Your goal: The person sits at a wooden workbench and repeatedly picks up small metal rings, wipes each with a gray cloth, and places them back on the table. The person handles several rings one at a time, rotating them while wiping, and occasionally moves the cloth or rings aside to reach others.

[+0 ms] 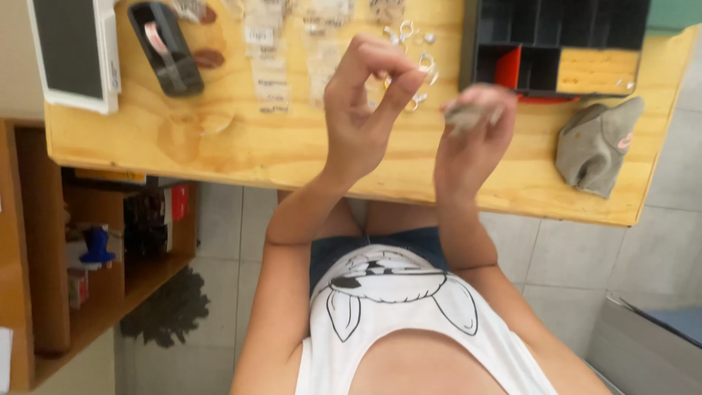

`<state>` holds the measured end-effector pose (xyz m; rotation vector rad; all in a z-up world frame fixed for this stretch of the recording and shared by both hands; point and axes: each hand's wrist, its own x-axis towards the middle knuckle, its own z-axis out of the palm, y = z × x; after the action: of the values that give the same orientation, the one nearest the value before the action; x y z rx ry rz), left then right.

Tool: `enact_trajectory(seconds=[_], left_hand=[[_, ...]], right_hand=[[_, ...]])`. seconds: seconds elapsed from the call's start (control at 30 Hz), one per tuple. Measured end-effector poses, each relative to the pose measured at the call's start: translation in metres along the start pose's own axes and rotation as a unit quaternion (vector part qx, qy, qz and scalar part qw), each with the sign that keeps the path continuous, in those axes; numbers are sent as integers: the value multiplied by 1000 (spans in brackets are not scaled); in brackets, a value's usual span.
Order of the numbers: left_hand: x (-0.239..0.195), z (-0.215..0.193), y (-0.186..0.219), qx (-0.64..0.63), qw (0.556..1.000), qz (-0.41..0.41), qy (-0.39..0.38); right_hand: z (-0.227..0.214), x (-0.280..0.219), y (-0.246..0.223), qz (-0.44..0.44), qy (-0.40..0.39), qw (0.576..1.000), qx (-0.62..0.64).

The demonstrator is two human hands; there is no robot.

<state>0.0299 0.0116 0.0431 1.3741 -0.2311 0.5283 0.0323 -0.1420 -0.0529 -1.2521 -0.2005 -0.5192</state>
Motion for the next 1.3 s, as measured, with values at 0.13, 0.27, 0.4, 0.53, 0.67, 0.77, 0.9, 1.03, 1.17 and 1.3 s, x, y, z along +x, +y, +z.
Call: enact_trajectory(seconds=[0.13,0.27,0.4,0.53,0.67,0.77,0.9,1.03,1.17,1.3], left_hand=[[-9,8,-10,118,990,63,32],[-16,12,-29,325,914,227,82],[-20,12,-28,367,886,271,84],[-21,11,-24,373,886,269,55],[-21,14,-24,377,887,261,56],[-22,13,-24,348,896,270,58],[-24,16,-28,376,885,268,61],[-25,18,-31,353,899,253,52],[-18,20,-23,-10,999,-31,-3],[-33,23,-66,-529,805,-269,15]], right_hand=[[-38,27,32,256,63,929,259],[21,39,-35,-126,11,992,-8],[43,45,-47,-366,16,910,-194],[42,33,-45,-410,-39,867,-280],[47,38,-47,-375,-8,876,-302],[46,33,-43,-419,-52,859,-290],[47,35,-45,-367,-4,880,-300],[43,34,-43,-363,-22,882,-298],[31,35,-42,-399,-26,891,-214],[-15,31,16,-355,137,916,-130]])
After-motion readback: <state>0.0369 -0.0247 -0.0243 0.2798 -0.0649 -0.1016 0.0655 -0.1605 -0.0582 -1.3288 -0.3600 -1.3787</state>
